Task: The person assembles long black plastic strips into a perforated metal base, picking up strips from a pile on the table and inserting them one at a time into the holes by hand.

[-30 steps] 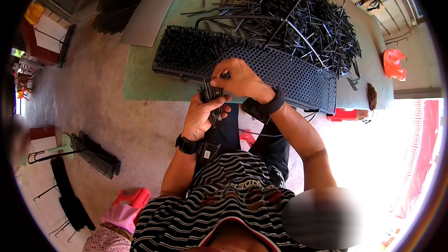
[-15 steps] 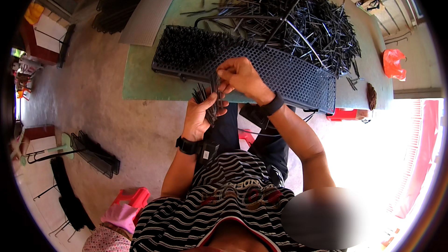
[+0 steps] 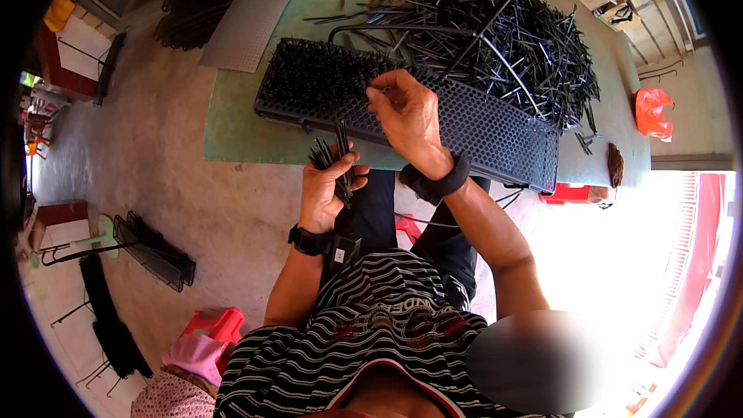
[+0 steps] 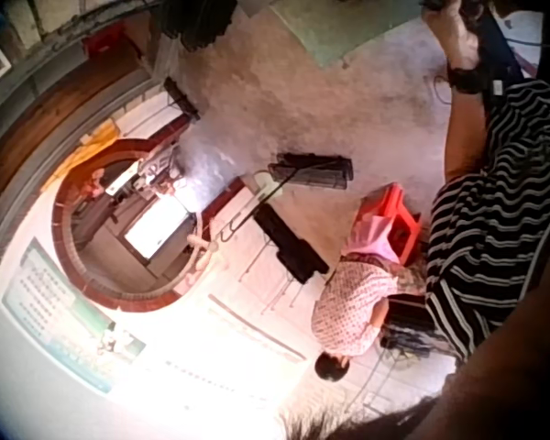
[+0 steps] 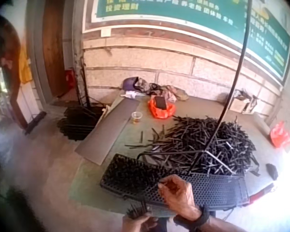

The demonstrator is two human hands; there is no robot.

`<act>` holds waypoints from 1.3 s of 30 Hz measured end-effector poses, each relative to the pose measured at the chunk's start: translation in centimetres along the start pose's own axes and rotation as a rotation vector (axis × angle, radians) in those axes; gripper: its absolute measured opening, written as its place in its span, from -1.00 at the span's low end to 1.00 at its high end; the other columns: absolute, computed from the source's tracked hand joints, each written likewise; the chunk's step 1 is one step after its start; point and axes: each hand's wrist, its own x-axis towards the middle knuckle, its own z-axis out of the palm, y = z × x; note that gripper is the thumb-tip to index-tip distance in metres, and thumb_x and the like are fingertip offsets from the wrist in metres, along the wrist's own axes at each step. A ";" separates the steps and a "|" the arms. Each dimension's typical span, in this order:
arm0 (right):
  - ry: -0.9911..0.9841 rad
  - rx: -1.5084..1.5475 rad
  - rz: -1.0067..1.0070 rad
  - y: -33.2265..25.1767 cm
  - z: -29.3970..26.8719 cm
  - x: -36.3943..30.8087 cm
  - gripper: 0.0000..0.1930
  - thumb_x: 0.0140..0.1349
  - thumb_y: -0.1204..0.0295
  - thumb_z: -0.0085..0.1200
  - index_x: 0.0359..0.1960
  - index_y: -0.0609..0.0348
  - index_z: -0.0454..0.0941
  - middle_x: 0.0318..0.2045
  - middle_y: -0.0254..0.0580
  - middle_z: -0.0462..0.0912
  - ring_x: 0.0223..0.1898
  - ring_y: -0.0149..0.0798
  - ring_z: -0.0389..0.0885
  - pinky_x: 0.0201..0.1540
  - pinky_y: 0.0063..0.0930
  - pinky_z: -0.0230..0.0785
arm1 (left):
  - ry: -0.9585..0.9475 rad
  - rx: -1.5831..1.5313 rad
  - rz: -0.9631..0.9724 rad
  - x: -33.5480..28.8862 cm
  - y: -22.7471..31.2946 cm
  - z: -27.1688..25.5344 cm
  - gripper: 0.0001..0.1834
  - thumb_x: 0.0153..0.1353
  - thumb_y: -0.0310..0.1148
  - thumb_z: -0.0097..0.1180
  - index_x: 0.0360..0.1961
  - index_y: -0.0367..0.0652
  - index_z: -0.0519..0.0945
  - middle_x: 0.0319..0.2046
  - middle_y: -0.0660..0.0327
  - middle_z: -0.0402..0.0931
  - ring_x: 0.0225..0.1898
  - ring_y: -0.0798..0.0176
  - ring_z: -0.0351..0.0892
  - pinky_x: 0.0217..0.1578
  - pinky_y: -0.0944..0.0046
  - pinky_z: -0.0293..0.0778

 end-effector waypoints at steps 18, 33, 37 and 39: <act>-0.088 -0.544 -0.687 2.0 1.2 1.8 -0.88 0.04 0.60 0.08 -0.35 0.26 0.51 -0.48 -0.09 0.53 -0.56 -0.02 0.54 -0.51 -0.32 0.41 | -0.006 0.032 -0.010 -0.2 0.5 0.2 -0.82 -0.03 -0.55 0.26 -0.36 -0.24 0.54 -0.53 0.19 0.54 -0.57 0.24 0.59 -0.64 0.34 0.52; -0.354 -0.038 0.333 1.3 -1.2 0.2 -0.82 0.09 0.45 0.12 -0.40 0.38 0.57 -0.63 -0.24 0.58 -0.67 -0.49 0.48 -0.64 -0.66 0.29 | -0.133 0.017 -0.067 -0.3 0.6 1.3 -0.78 0.02 -0.56 0.20 -0.26 -0.25 0.53 -0.39 0.08 0.57 -0.48 0.19 0.61 -0.55 0.28 0.58; -0.087 0.124 0.174 0.9 -0.8 0.3 -0.85 0.13 0.52 0.08 -0.30 0.38 0.50 -0.55 -0.19 0.61 -0.60 -0.46 0.57 -0.60 -0.67 0.38 | -0.106 -0.012 -0.089 0.0 0.3 1.0 -0.74 0.08 -0.52 0.16 -0.16 -0.24 0.51 -0.31 0.06 0.56 -0.43 0.17 0.62 -0.51 0.27 0.59; 0.032 0.083 -0.002 0.0 0.0 0.2 -0.83 0.13 0.54 0.06 -0.25 0.36 0.46 -0.52 -0.17 0.62 -0.56 -0.43 0.60 -0.56 -0.66 0.42 | -0.105 -0.007 -0.090 0.1 0.1 0.6 -0.73 0.11 -0.50 0.13 -0.12 -0.25 0.50 -0.30 0.06 0.56 -0.43 0.17 0.62 -0.50 0.26 0.59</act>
